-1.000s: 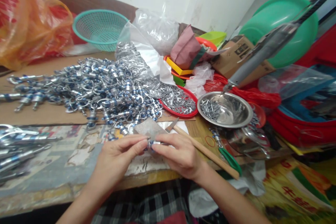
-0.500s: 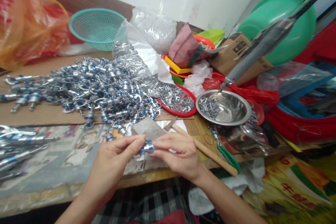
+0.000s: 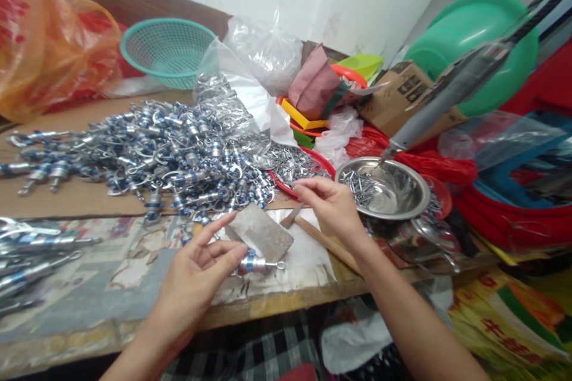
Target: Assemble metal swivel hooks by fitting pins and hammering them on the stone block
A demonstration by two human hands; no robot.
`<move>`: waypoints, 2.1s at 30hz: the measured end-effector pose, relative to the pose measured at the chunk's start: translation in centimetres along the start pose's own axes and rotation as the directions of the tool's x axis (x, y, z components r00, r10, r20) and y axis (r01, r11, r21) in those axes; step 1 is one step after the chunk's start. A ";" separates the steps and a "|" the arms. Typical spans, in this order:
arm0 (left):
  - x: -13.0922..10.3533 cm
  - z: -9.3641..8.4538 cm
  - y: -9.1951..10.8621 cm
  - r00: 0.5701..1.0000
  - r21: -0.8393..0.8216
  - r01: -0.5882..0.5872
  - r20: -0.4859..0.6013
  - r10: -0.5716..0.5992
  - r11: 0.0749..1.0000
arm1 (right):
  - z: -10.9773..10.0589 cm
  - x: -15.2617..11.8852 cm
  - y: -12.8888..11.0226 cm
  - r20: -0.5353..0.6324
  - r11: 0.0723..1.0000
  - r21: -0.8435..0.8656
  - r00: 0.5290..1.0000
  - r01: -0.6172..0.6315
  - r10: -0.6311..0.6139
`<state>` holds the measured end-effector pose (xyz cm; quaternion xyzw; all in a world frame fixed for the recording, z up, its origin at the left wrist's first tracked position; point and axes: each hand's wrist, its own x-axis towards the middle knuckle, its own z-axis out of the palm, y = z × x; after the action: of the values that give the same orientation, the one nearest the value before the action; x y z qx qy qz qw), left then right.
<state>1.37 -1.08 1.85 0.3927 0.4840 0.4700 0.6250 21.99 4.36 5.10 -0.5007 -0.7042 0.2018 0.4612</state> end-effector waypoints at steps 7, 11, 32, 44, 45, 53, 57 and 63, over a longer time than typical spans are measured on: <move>-0.3 0.1 -0.1 0.986 0.012 -0.143 -0.081 0.144 0.990 | 3.8 -5.3 -3.9 0.186 0.978 0.073 0.961 0.196 -0.207; -0.8 0.7 -0.6 0.917 0.220 -0.333 -0.153 0.369 0.917 | 4.7 -5.4 -3.8 0.124 0.969 0.209 0.987 -0.130 0.106; 1.5 -0.5 -1.7 0.654 0.627 -0.653 0.183 0.734 0.425 | 4.4 -5.3 -2.1 0.047 0.959 -0.004 0.958 0.283 -0.283; 1.0 -0.9 -1.5 0.459 0.623 -0.771 0.406 0.790 0.128 | 4.5 -5.9 -2.3 0.102 0.979 -0.008 0.974 0.206 -0.204; 0.9 -0.8 -1.6 0.504 0.628 -0.756 0.377 0.777 0.185 | 4.6 -5.9 -2.4 0.087 0.984 0.016 0.980 0.177 -0.178; 0.9 -0.6 -1.1 0.823 0.508 -0.529 0.111 0.556 0.680 | 5.8 -6.5 -2.4 -0.049 0.956 0.281 0.994 -0.080 0.097; 0.9 -0.4 -0.6 0.880 0.404 -0.452 0.055 0.472 0.796 | 6.0 -6.8 -2.3 -0.053 0.912 0.378 0.980 -0.160 0.194; 0.7 0.0 -0.4 0.934 0.248 -0.350 0.016 0.358 0.903 | 5.8 -7.1 -2.1 -0.042 0.925 0.356 0.987 -0.130 0.155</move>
<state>1.52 -0.51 1.26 0.5416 0.4688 0.5175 0.4681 16.51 -1.78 0.61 -0.4664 -0.6021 0.3403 0.5515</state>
